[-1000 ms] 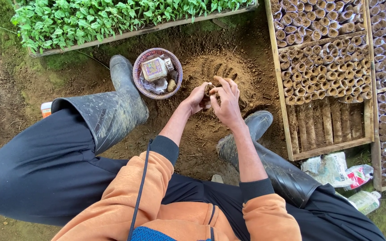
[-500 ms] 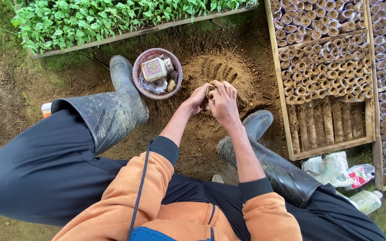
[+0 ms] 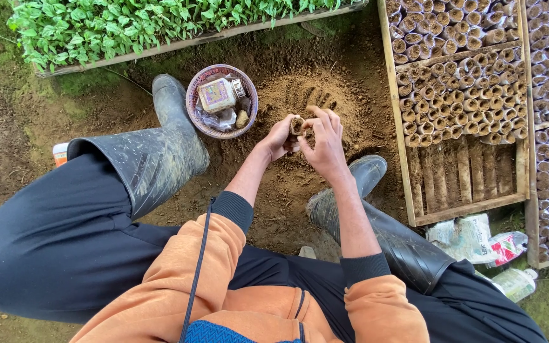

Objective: Filling small paper seedling tubes with soil and arranging them in a wooden tray.

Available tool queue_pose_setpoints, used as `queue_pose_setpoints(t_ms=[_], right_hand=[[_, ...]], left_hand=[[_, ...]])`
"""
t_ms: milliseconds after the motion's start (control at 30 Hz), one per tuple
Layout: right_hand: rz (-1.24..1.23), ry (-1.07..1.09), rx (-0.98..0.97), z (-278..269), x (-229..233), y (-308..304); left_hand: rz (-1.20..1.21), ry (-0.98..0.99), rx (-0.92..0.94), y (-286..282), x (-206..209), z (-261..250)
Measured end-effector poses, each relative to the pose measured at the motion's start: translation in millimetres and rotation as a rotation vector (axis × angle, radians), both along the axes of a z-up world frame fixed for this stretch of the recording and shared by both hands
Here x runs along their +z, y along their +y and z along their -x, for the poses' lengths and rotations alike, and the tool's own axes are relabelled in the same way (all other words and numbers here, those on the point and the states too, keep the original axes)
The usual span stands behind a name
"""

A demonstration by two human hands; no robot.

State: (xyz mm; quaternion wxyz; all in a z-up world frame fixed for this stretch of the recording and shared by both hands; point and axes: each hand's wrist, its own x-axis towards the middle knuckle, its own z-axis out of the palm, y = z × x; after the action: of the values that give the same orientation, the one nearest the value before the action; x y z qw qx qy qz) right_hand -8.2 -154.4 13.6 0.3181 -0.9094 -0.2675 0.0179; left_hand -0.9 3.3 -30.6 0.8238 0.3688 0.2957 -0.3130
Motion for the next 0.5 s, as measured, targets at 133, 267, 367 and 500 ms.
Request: queue_pose_setpoints(t_ms=[133, 267, 367, 500], right_hand=[[0.155, -0.16, -0.002, 1.2, -13.7, -5.6], [0.303, -0.314, 0.027, 4.1, -42.5, -11.2], [0.278, -0.35, -0.001, 2.9, -51.7, -7.1], [0.369, -0.381, 0.006, 6.0, -62.2, 0.6]], left_hand=[[0.044, -0.034, -0.016, 2.6, 14.5, -4.6], [0.061, -0.047, 0.014, 1.9, 3.7, -2.9], [0.063, -0.045, 0.038, -0.6, -26.5, -0.2], [0.051, -0.023, 0.055, -3.7, -29.8, -1.8]])
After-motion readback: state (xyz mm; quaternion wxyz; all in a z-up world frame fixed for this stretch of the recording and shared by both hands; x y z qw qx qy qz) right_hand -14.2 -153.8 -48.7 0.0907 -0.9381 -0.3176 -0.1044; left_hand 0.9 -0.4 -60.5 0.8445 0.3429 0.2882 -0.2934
